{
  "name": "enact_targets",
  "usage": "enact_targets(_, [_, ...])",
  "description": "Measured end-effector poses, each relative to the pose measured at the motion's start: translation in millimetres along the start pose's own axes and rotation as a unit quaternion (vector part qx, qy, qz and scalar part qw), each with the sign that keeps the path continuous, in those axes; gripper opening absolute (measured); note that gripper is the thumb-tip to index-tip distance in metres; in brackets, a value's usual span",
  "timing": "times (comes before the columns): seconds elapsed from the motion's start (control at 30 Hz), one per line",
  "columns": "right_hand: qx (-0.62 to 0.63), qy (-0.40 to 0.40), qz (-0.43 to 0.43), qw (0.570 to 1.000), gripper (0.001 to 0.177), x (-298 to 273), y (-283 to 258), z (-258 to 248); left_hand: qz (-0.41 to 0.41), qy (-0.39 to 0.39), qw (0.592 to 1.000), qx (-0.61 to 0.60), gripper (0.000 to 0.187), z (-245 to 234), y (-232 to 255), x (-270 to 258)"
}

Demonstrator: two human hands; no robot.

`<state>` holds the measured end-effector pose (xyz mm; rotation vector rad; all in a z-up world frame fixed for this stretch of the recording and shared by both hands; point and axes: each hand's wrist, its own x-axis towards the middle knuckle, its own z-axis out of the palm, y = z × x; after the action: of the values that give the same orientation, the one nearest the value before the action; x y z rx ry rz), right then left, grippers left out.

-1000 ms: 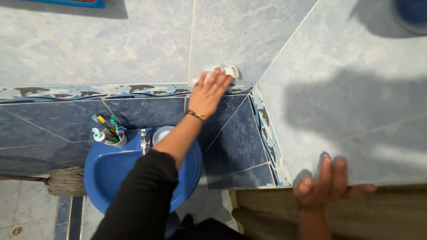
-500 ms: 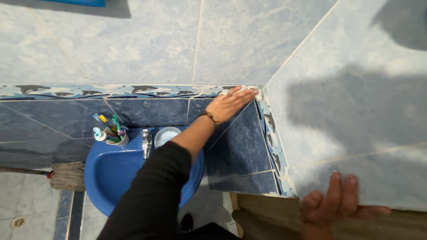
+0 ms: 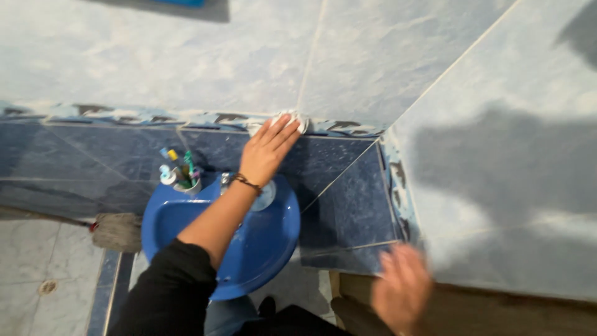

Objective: The recorder cleans the tiles and sink in a bathroom using a sponge and a cloth.

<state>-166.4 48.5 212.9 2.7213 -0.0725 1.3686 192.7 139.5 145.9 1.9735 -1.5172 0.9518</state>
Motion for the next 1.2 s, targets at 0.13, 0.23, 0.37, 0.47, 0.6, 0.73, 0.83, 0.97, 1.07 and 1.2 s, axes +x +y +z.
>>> enact_targets(0.13, [0.16,-0.109,0.136,0.972,0.056,3,-27,54,-0.155,0.054,0.952,-0.258,0.048,-5,47,-22])
enact_targets(0.23, [0.44,-0.108,0.362,0.815,0.066,-1,-27,98,-0.316,0.013,0.772,-0.552,0.044,15,81,-66])
enact_targets(0.37, [0.666,-0.176,0.534,0.49,0.046,-29,-19,147,-0.372,-0.119,0.63,-0.672,0.032,17,99,-121])
enact_targets(0.47, [0.663,-0.19,0.524,0.5,0.025,-58,-1,183,-0.476,-0.165,0.578,-0.641,0.029,-1,93,-137])
enact_targets(0.6, [0.532,0.009,0.554,0.64,0.014,-14,32,188,-0.56,-0.136,0.561,-0.594,0.027,-37,80,-142])
enact_targets(0.73, [0.313,0.104,0.5,0.801,0.017,13,71,231,-0.553,-0.143,0.556,-0.605,0.023,-40,71,-179])
enact_targets(0.83, [0.418,0.139,0.408,0.8,0.03,4,84,290,-0.555,-0.154,0.537,-0.616,0.022,-45,62,-201])
enact_targets(0.97, [0.394,0.06,0.367,0.84,0.03,31,24,316,-0.587,-0.146,0.524,-0.6,0.022,-58,47,-218])
enact_targets(1.07, [0.386,-0.005,0.328,0.862,0.032,49,-19,328,-0.602,-0.155,0.526,-0.58,0.022,-67,34,-224])
enact_targets(1.2, [0.379,-0.078,0.327,0.862,0.037,36,-28,344,-0.625,-0.139,0.502,-0.582,0.021,-75,19,-237])
